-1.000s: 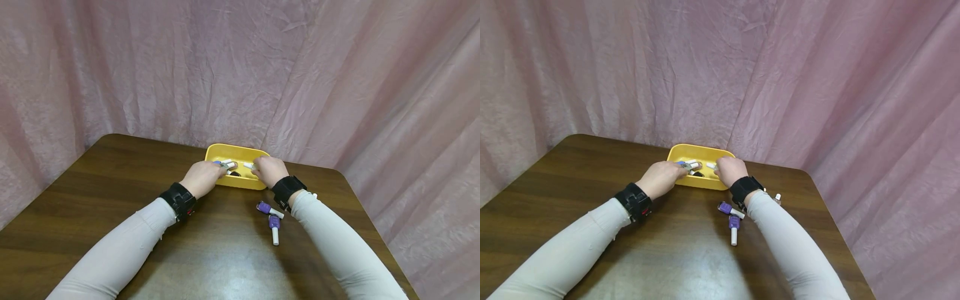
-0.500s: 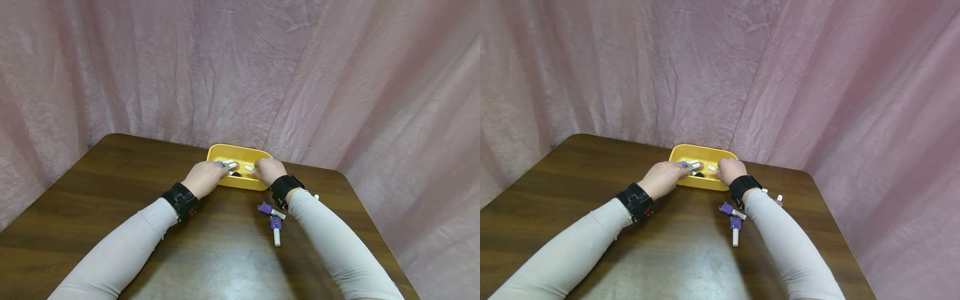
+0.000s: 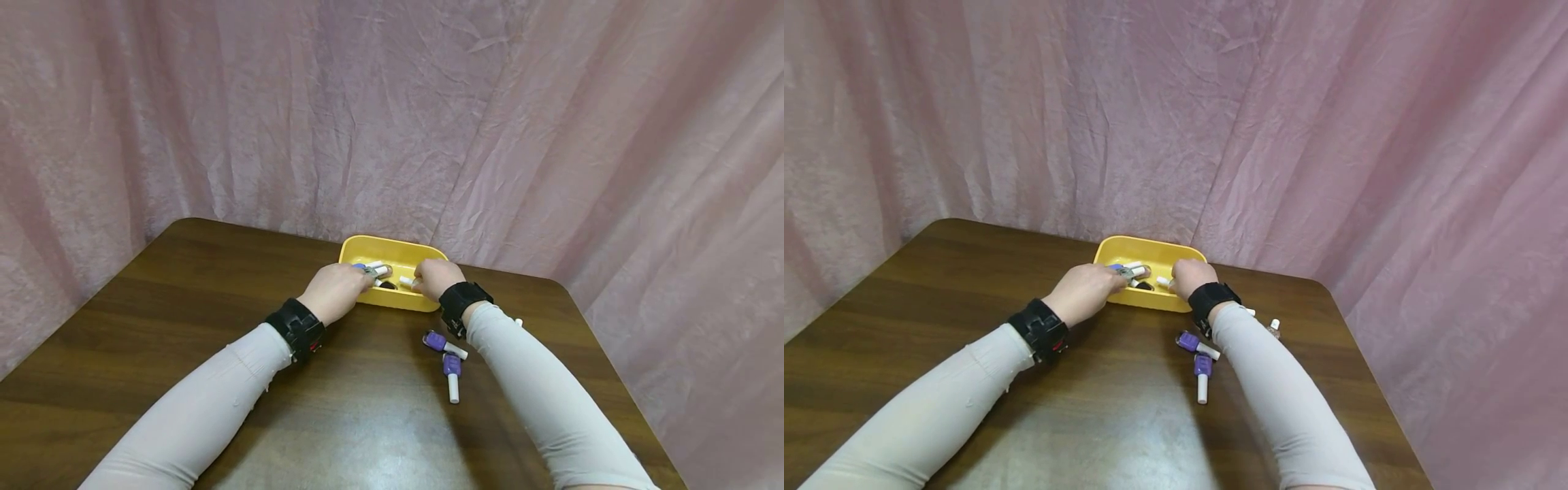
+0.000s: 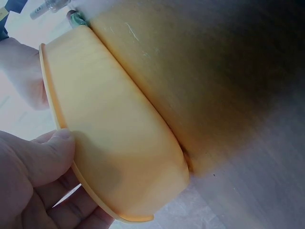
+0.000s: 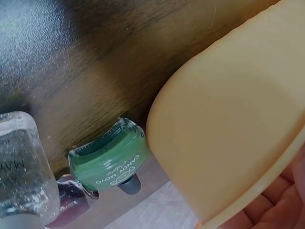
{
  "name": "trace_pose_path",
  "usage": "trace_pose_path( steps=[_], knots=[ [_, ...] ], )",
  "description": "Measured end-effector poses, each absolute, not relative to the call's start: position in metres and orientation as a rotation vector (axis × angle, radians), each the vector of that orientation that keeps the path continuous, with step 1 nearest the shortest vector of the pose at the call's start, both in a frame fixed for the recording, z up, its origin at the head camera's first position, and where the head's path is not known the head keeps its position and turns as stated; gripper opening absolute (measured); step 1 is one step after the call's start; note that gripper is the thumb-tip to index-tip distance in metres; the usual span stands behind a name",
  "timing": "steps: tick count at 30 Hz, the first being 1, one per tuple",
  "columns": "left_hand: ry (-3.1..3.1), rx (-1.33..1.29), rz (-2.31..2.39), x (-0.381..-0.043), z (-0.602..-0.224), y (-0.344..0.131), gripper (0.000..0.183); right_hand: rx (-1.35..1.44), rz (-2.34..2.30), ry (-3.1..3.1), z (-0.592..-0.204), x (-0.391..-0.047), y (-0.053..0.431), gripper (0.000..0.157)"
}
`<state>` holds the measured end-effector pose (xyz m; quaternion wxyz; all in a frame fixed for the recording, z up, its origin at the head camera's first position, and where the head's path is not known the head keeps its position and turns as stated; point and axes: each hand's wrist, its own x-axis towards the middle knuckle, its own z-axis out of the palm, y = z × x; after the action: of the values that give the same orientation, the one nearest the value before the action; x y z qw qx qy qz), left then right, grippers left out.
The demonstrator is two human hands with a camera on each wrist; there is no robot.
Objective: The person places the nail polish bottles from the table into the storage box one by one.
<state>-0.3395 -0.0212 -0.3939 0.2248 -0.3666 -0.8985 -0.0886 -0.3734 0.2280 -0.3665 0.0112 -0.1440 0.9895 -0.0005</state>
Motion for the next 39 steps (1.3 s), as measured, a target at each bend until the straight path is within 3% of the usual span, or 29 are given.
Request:
trace_pose_path(
  steps=[25, 29, 32, 39],
  knots=[
    [-2.466, -1.004, -0.241, -0.3406, -0.3947, -0.0212, 0.014, -0.492, -0.025, 3.035, -0.3724, -0.3832, 0.2327, 0.011],
    [-2.477, -1.002, -0.246, -0.3413, -0.3952, -0.0202, 0.013, -0.484, -0.020, 3.032, -0.3728, -0.3828, 0.2338, 0.017],
    [-2.480, -1.006, -0.244, -0.3412, -0.3954, -0.0198, 0.012, -0.499, -0.017, 3.046, -0.3730, -0.3819, 0.2342, 0.013],
    [-2.490, -1.008, -0.236, -0.3421, -0.3953, -0.0205, 0.010, -0.510, -0.005, 3.108, -0.3731, -0.3773, 0.2350, 0.030]
  ],
)
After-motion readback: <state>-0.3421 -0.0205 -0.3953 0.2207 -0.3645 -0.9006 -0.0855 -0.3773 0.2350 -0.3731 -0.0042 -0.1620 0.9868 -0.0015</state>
